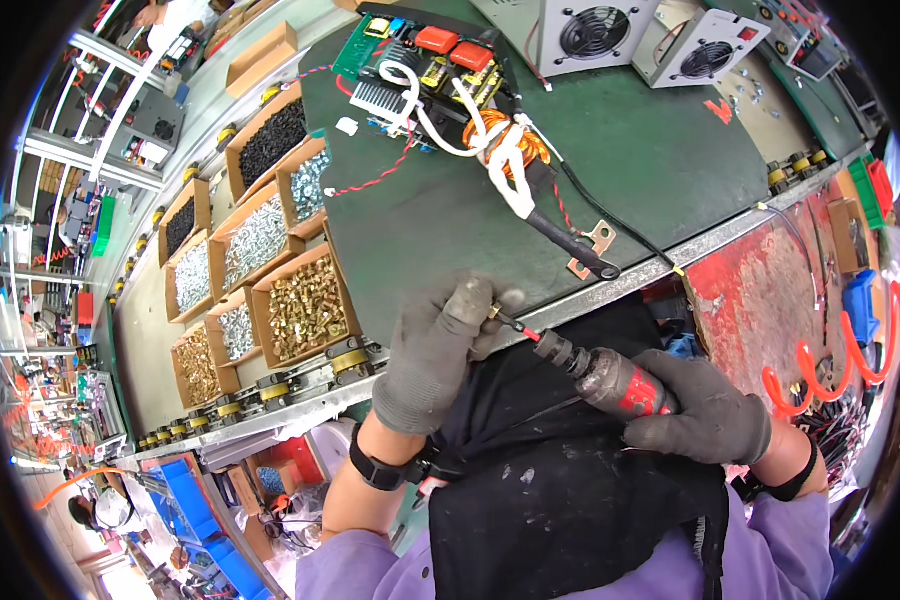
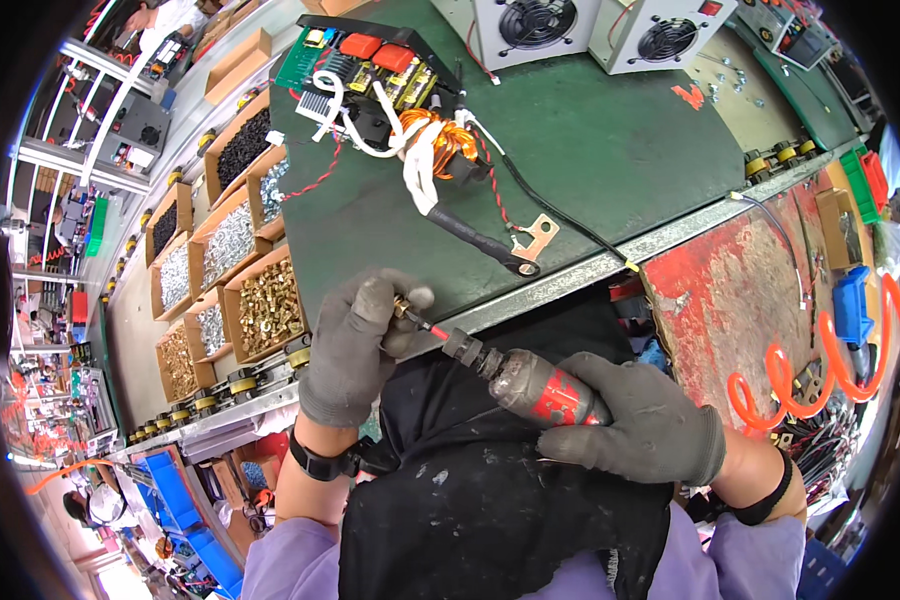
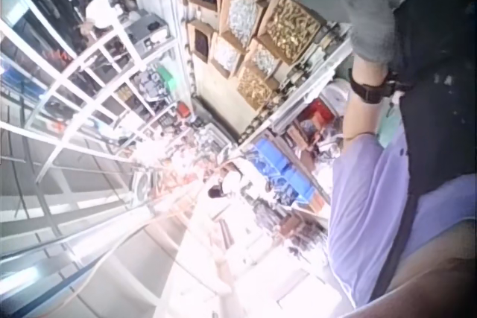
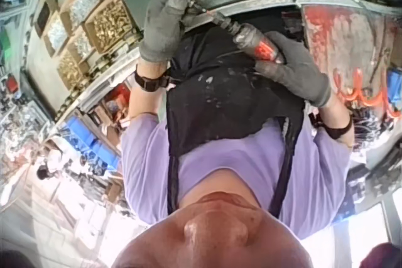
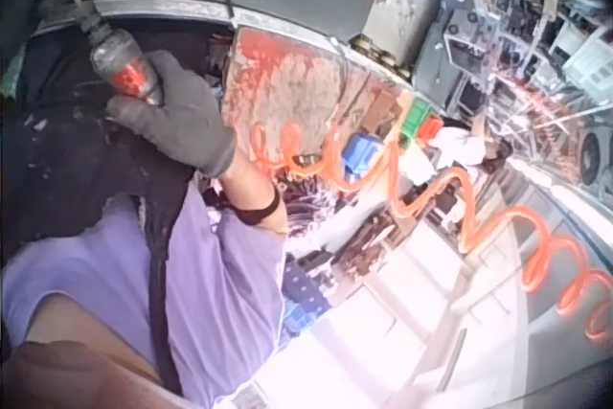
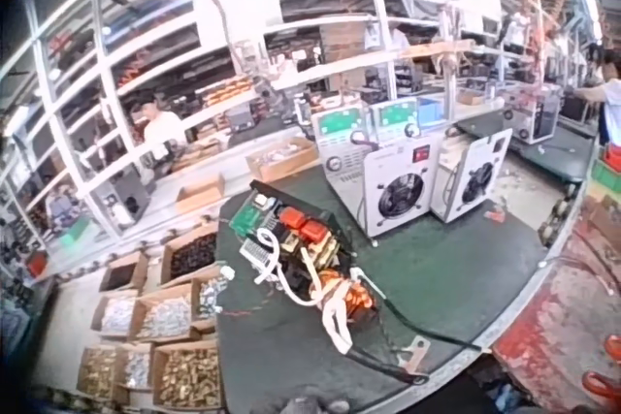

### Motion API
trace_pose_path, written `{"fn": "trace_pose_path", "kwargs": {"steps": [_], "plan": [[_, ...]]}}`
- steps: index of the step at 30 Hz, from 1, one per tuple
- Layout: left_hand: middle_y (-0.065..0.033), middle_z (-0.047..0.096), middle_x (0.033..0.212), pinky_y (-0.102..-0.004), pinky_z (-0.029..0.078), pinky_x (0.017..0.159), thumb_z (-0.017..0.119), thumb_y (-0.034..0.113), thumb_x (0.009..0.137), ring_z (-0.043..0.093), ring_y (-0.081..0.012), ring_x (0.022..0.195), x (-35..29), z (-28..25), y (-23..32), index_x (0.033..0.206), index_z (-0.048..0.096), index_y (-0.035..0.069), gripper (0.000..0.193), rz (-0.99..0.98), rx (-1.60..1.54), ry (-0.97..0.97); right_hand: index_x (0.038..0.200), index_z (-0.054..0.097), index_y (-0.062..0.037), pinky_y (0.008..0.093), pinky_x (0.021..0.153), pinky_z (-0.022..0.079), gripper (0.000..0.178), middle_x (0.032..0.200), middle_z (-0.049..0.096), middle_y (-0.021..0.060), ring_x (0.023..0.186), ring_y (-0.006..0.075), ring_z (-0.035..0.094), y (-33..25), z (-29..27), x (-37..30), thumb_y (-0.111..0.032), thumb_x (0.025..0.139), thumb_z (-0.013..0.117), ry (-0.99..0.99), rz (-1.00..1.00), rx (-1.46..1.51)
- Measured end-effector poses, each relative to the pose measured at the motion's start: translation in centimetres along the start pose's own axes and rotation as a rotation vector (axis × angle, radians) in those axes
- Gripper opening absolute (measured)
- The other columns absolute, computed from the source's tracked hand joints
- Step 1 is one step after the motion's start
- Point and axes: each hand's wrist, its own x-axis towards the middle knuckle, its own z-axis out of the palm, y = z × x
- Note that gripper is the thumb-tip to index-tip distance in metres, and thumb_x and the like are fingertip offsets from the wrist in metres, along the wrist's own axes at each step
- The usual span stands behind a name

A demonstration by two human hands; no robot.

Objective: Assembling the internal components and housing of an electronic device on a production line.

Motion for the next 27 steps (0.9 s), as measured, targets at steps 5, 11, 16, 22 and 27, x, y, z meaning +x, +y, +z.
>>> {"fn": "trace_pose_path", "kwargs": {"steps": [5, 11, 16, 22, 27], "plan": [[-0.0075, 0.058, 0.087, -0.0242, 0.044, 0.059, 0.052, 0.030, 0.098, 0.051, -0.0110, 0.061, 0.7, 3.9, 0.1, 0.113, 0.055, -0.003, 0.037, -0.002, -0.485, -0.003, 0.116, 0.055, -0.0005, 0.0409, 0.073, 0.049, 0.066, 0.090, 0.064, 0.0191, 0.083, 0.0338, 0.065, 1.0, -0.2, -2.9, -0.047, 0.075, 0.077, 0.075, 0.004, 0.067], [-0.0086, 0.061, 0.081, -0.0230, 0.045, 0.050, 0.062, 0.022, 0.093, 0.057, -0.0116, 0.059, 2.7, 6.0, -0.1, 0.104, 0.055, -0.001, 0.027, -0.070, -0.523, -0.105, 0.117, 0.055, -0.0003, 0.0380, 0.077, 0.048, 0.065, 0.093, 0.063, 0.0154, 0.083, 0.0275, 0.062, 1.6, 0.7, -6.1, -0.044, 0.075, 0.079, 0.192, 0.146, 0.110], [-0.0075, 0.060, 0.077, -0.0229, 0.045, 0.050, 0.061, 0.029, 0.094, 0.056, -0.0100, 0.057, 3.4, 6.7, -0.3, 0.104, 0.056, -0.001, 0.031, -0.120, -0.377, -0.145, 0.122, 0.054, 0.0008, 0.0362, 0.079, 0.048, 0.064, 0.097, 0.064, 0.0134, 0.088, 0.0200, 0.060, 1.6, 1.8, -6.5, -0.041, 0.079, 0.076, 0.322, 0.181, 0.325], [-0.0078, 0.061, 0.077, -0.0264, 0.043, 0.055, 0.059, 0.027, 0.093, 0.052, -0.0123, 0.058, 3.3, 5.0, -1.1, 0.101, 0.060, -0.002, 0.030, 0.032, -0.155, -0.150, 0.123, 0.054, 0.0014, 0.0345, 0.081, 0.047, 0.064, 0.097, 0.063, 0.0112, 0.090, 0.0176, 0.058, 1.4, 1.9, -6.1, -0.042, 0.081, 0.074, 0.338, 0.163, 0.385], [-0.0087, 0.060, 0.082, -0.0321, 0.046, 0.065, 0.067, 0.022, 0.080, 0.056, -0.0202, 0.068, 5.4, 4.1, -1.9, 0.107, 0.063, 0.007, 0.031, 0.420, 0.610, 0.193, 0.121, 0.054, 0.0017, 0.0327, 0.077, 0.048, 0.060, 0.094, 0.062, 0.0084, 0.087, 0.0140, 0.057, 1.1, 1.6, -5.8, -0.043, 0.084, 0.071, 0.315, 0.187, 0.416]]}}
